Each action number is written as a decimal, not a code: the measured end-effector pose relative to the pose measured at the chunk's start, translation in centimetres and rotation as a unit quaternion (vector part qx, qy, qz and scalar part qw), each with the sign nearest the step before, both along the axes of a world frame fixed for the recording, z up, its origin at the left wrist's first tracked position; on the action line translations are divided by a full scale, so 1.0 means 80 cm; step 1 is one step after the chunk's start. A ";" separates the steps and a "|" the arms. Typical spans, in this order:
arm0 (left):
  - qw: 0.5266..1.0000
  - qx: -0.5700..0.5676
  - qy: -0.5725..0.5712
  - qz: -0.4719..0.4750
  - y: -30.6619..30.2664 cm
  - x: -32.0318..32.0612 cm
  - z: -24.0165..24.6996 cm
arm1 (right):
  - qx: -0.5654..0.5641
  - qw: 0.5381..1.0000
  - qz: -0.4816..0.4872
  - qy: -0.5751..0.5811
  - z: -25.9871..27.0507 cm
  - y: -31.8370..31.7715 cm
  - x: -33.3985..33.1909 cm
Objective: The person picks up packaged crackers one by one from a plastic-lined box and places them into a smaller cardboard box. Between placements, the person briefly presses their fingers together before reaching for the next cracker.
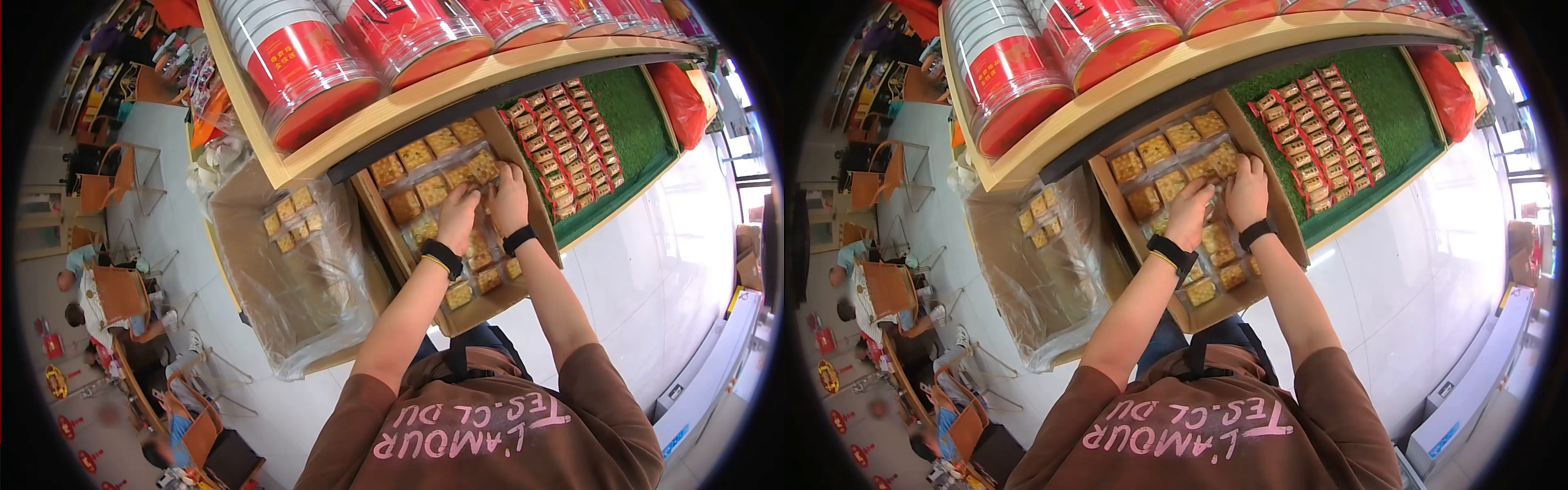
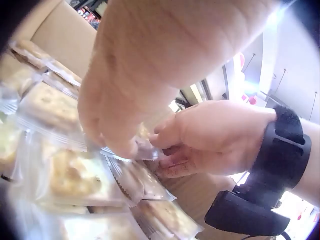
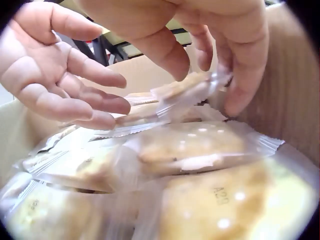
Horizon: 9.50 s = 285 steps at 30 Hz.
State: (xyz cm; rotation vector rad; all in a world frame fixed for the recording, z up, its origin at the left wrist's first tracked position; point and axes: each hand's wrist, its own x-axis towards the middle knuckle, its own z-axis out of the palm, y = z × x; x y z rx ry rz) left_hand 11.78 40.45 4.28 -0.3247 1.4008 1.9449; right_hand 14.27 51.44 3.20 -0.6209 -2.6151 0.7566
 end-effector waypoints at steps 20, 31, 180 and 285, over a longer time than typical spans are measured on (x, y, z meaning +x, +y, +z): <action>0.991 0.131 0.014 -0.004 -0.118 0.028 0.098 | -0.191 0.977 0.094 -0.012 0.097 -0.083 0.017; 0.972 0.187 0.052 0.131 -0.326 0.052 0.158 | -0.613 0.765 0.196 -0.009 0.181 -0.318 0.040; 0.926 -0.223 0.015 0.305 -0.477 -0.152 -0.180 | -0.358 0.920 -0.032 -0.159 -0.168 -0.512 -0.193; 0.979 0.018 -0.115 0.166 -0.375 -0.159 -0.173 | -0.666 0.721 -0.170 -0.082 -0.184 -0.397 -0.190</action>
